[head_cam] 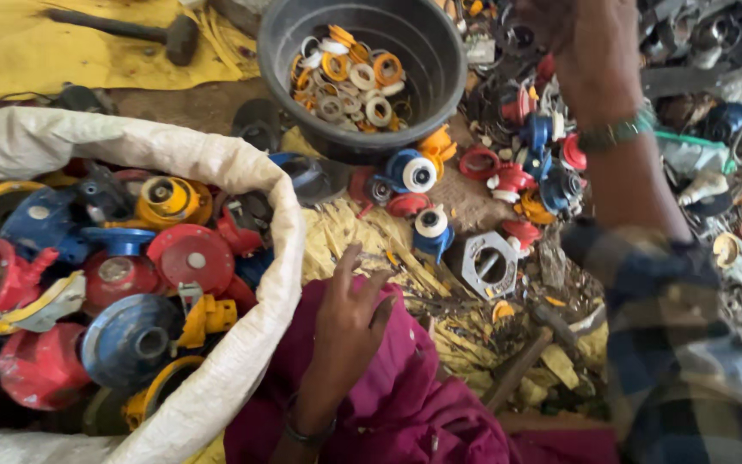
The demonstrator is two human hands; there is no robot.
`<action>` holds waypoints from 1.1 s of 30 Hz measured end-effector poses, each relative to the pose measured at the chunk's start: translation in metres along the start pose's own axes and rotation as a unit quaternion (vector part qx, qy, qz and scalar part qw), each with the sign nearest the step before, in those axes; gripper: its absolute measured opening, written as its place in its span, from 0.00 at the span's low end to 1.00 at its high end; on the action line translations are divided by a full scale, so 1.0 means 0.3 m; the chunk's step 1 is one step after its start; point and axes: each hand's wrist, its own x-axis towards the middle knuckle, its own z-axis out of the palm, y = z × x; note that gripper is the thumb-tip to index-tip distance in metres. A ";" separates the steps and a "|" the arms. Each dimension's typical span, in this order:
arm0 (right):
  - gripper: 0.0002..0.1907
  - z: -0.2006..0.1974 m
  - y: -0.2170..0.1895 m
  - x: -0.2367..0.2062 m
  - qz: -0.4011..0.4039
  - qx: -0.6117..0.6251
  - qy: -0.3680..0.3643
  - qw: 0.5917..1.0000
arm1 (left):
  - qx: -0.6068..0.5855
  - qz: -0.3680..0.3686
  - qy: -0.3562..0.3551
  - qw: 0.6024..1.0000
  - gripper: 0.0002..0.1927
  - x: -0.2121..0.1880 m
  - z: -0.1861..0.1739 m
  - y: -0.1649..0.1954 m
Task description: The person sits on the floor and uses a hammer to break apart small colorful plastic components, likely from toys. They repeatedly strike the parts against a metal fixture, separate the pieces, and place them into a nearby white sack.
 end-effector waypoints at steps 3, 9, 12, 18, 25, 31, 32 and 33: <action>0.12 -0.019 -0.040 -0.239 0.026 -0.232 0.010 0.972 | 0.031 0.008 -0.008 0.999 0.18 0.011 -0.011 0.009; 0.16 -0.264 0.001 -0.723 0.161 -0.287 -0.018 0.944 | 0.088 0.042 -0.060 0.993 0.19 0.053 -0.037 0.057; 0.14 -0.501 -0.007 -0.926 0.209 -0.305 0.024 0.929 | 0.038 0.055 -0.087 0.994 0.18 0.102 0.002 0.095; 0.10 -0.802 0.033 -1.197 0.262 -0.392 0.158 0.868 | -0.101 0.161 -0.071 0.979 0.13 0.269 0.411 0.068; 0.06 -0.930 0.145 -1.248 0.244 -0.698 0.121 0.662 | -0.060 0.080 -0.114 0.988 0.10 0.161 0.791 -0.159; 0.11 -0.934 0.283 -1.245 0.347 -0.600 0.185 0.697 | -0.138 -0.001 -0.110 0.984 0.06 0.145 0.800 -0.209; 0.11 -0.928 0.306 -1.255 0.333 -0.670 0.131 0.651 | -0.150 -0.004 -0.107 0.983 0.06 0.149 0.799 -0.205; 0.12 -0.916 0.326 -1.263 0.320 -0.684 0.123 0.644 | -0.161 -0.007 -0.104 0.981 0.06 0.152 0.799 -0.202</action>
